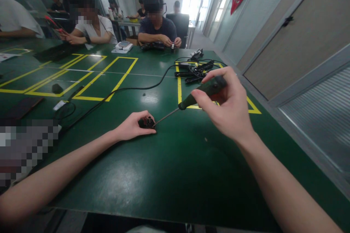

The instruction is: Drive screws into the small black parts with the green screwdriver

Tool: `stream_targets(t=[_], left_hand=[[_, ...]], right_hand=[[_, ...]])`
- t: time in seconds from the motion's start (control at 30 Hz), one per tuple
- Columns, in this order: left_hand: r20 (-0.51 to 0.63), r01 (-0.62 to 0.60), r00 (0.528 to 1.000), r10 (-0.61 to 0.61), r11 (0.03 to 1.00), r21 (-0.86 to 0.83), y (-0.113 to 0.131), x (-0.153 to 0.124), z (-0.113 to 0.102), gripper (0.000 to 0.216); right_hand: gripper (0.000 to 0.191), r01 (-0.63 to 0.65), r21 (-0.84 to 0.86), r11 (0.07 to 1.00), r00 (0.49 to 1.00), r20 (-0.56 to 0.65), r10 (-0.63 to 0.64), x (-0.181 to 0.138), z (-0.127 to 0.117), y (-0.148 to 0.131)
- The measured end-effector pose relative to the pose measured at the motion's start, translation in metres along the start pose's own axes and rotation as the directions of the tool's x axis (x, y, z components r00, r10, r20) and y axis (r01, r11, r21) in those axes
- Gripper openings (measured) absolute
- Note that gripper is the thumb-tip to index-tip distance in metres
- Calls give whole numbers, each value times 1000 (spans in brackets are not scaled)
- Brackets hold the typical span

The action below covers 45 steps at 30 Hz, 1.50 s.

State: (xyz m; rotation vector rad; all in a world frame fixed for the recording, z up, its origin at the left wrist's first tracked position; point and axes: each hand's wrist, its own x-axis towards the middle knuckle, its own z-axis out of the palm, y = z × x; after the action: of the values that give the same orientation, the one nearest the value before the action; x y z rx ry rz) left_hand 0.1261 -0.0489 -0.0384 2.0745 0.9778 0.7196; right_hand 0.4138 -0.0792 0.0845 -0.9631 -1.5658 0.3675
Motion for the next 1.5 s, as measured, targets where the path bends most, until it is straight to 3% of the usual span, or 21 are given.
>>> stream_targets(t=[0.2,0.47,0.6,0.77,0.9,1.0,1.17,1.33,1.43,1.5], left_hand=[[-5,-25,1000,26,992,122,2,-1,2,36],[35,-61,998,54,964,260,1,-1,6,35],[80,-108,993,86,939,328,0,0,6,34],[111,-144,987,115,941,305,0,2,6,33],[120,-139,987,107,943,302,2,3,6,32],[125,-135,987,101,941,311,3,3,6,32],[110,-132,989,101,939,318,3,3,7,32],[107,-129,989,101,943,308,4,3,7,33],[105,-130,989,102,943,307,3,3,7,33],[101,-130,990,103,944,304,2,3,7,32]], right_hand=[[21,90,-4,996,992,88,-89,-2,-5,4],[7,130,-122,984,991,57,-124,-3,-4,-9],[20,166,-96,982,985,61,-160,-3,-8,-4],[9,192,-187,963,981,38,-188,-4,-8,-3],[15,199,-337,920,977,-2,-212,-3,-5,-10],[7,185,-291,939,982,9,-190,-4,-6,-14],[11,281,-208,937,959,101,-265,-4,-10,-10],[11,269,-327,906,962,52,-267,-4,-10,-11],[3,250,-307,918,968,50,-246,-3,-9,-14],[13,249,-253,935,968,55,-243,-4,-10,-14]])
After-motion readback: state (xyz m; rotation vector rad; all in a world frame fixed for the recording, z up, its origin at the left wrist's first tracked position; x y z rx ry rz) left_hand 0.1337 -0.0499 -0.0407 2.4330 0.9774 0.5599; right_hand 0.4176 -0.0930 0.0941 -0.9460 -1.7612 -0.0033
